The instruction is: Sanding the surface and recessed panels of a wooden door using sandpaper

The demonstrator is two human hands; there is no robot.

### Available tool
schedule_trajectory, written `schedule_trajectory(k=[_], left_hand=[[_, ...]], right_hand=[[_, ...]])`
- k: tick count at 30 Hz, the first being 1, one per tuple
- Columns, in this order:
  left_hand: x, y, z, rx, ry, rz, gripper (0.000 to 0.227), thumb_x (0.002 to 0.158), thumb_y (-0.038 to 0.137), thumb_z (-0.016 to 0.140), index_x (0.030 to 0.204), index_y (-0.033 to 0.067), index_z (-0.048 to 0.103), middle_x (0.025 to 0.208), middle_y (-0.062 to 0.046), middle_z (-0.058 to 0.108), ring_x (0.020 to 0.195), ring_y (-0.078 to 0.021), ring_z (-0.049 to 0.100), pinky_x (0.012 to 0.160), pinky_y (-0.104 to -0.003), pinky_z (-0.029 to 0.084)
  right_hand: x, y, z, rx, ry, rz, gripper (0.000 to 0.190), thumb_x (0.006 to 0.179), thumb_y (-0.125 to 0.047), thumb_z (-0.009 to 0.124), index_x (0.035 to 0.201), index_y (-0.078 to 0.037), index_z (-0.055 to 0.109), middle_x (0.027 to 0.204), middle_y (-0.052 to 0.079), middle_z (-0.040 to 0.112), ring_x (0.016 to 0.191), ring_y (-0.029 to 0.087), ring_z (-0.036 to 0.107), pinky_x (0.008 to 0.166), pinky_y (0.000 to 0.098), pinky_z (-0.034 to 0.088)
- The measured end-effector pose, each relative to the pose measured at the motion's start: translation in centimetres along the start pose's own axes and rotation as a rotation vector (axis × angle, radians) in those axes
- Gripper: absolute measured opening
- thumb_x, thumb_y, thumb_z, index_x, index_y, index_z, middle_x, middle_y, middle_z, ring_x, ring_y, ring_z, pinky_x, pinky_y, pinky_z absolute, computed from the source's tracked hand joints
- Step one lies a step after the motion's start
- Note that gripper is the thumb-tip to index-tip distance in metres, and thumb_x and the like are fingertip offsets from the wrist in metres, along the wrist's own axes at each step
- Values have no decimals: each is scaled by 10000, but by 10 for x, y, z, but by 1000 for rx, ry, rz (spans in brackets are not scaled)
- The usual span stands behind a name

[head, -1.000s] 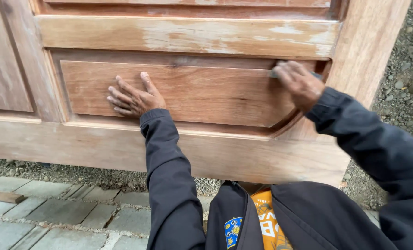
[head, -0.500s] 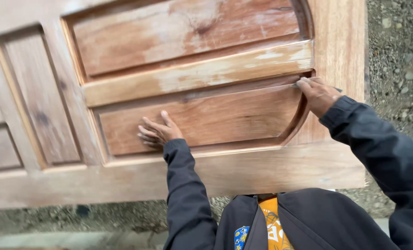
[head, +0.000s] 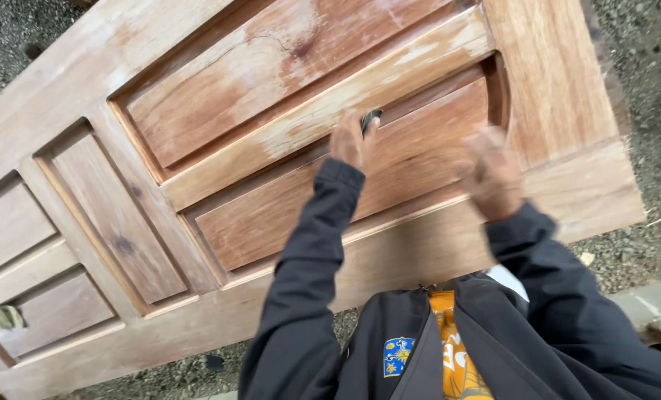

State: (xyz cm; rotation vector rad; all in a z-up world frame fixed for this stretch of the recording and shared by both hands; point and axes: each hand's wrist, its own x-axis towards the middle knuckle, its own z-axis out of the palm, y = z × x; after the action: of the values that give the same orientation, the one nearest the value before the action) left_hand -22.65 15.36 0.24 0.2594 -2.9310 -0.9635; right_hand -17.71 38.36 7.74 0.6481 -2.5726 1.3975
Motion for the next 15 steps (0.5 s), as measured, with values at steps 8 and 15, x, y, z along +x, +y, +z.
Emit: schedule_trajectory(k=[8,15], left_hand=[[39,6,-22,402,-167,745,180,767,232,560,699,120,436,699,-38,462,664,-220,400,577,-335,344],[54,19,-2,318,-271,775,213,739,253,618,732,120,451,756,-64,455,733,-255,419,644,-373,331]], right_hand=[[-55,63,-38,-748,72,215,556,946,-327,377,1245,138,432,1284,326,320,1155,486,317,937,511,200],[-50,62,-37,-772,124,218,532,942,-317,408,1219,131,488,1273,312,367,1144,469,359,928,503,229]])
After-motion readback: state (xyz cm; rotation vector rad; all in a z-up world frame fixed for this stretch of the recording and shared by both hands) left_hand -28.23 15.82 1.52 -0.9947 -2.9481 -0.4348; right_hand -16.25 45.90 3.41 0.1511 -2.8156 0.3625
